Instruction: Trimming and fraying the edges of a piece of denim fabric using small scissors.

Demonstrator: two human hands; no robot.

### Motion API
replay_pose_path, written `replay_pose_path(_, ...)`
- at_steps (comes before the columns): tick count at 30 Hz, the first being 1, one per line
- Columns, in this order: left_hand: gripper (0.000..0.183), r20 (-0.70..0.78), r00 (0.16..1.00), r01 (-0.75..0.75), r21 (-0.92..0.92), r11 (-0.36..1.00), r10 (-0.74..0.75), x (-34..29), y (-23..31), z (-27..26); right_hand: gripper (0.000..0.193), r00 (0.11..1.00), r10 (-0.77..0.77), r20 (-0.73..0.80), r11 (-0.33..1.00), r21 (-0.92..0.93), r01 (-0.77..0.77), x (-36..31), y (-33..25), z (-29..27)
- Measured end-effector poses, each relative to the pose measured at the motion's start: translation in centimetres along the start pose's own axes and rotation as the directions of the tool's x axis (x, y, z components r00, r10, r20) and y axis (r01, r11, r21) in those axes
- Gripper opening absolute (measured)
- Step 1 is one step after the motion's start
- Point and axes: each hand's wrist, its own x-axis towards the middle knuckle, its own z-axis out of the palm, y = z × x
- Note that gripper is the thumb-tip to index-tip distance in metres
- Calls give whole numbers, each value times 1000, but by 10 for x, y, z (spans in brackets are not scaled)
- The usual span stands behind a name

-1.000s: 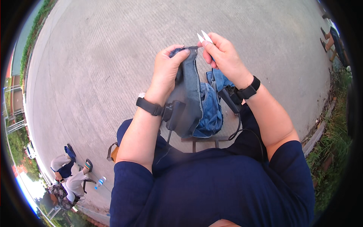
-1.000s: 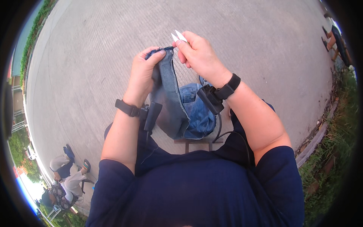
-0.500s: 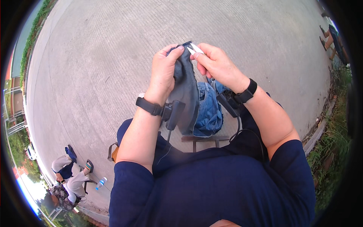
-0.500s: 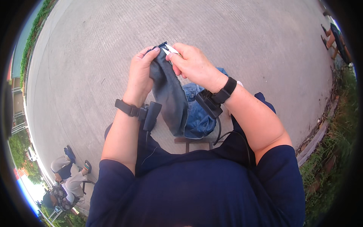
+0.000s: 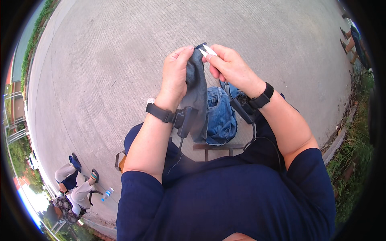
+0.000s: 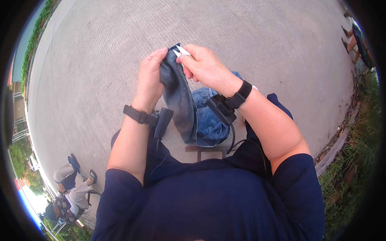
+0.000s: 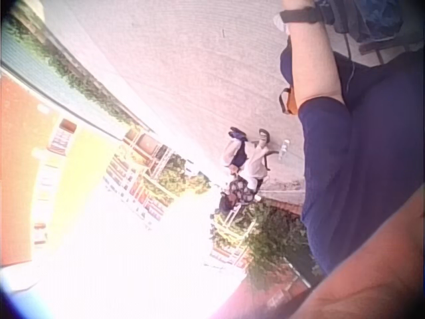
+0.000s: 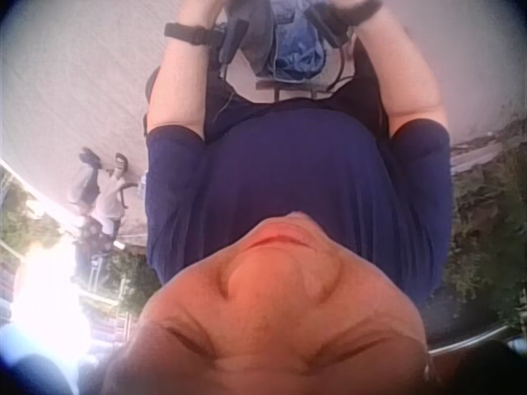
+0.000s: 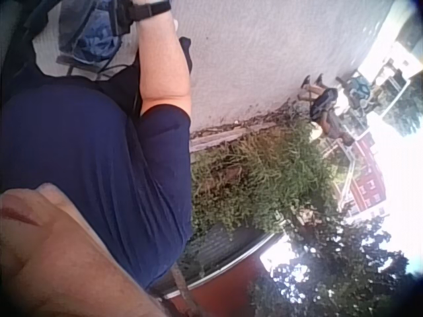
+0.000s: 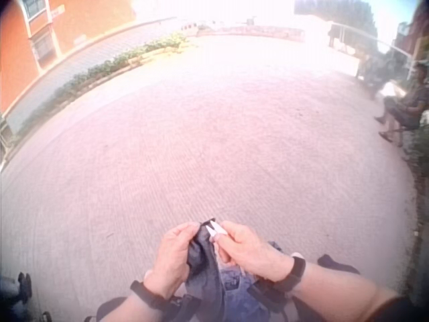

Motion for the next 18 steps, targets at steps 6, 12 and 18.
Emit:
replay_pose_path(6,19,-10,1000,4,-2,1000,-4,-1,-1,-1,22,1000,11,-7,1000,-10,-11,-2,-3,0)
replay_pose_path(12,19,-7,1000,4,4,1000,-4,0,-2,1,22,1000,-2,-9,1000,-20,1,-2,-2,-2)
replay_pose_path(18,19,-1,1000,-2,2,1000,2,0,-2,0,23,1000,-1,-5,999,-34,1,-1,-1,-2)
